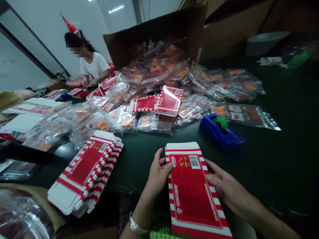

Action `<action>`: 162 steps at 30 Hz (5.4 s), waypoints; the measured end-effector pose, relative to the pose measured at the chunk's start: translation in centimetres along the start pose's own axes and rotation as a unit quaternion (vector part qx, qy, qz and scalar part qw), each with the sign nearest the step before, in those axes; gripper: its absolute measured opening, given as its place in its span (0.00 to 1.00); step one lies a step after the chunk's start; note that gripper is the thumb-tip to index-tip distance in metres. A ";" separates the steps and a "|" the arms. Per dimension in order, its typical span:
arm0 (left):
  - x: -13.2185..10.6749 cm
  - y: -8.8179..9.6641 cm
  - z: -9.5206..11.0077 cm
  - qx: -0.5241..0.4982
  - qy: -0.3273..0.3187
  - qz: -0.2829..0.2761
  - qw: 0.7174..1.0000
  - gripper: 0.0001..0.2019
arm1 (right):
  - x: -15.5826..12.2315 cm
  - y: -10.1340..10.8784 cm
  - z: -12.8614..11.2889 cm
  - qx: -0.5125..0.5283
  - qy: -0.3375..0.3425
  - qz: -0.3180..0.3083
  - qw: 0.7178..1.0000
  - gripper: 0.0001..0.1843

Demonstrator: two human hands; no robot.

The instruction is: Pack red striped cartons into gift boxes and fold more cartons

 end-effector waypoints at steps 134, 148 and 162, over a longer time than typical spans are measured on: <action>1.4 -4.6 -1.3 0.235 -0.061 -0.228 0.943 0.13 | 0.7 0.3 -8.2 -0.629 0.199 0.073 0.748 0.24; 0.0 -4.7 -2.1 0.217 -0.080 -0.151 0.961 0.04 | -0.8 0.7 -9.0 -0.630 0.197 -0.060 0.749 0.22; 0.4 -4.9 -1.2 0.275 -0.073 -0.220 0.933 0.08 | -1.1 0.7 -9.4 -0.624 0.203 -0.039 0.754 0.15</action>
Point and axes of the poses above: each hand's wrist, its own x-axis towards the middle knuckle, its own y-axis out of the back of the hand, z = x × y, the point moved 2 cm from there along x, towards the middle knuckle, and after that the axes turned 14 degrees about -x, right-handed, at the moved point
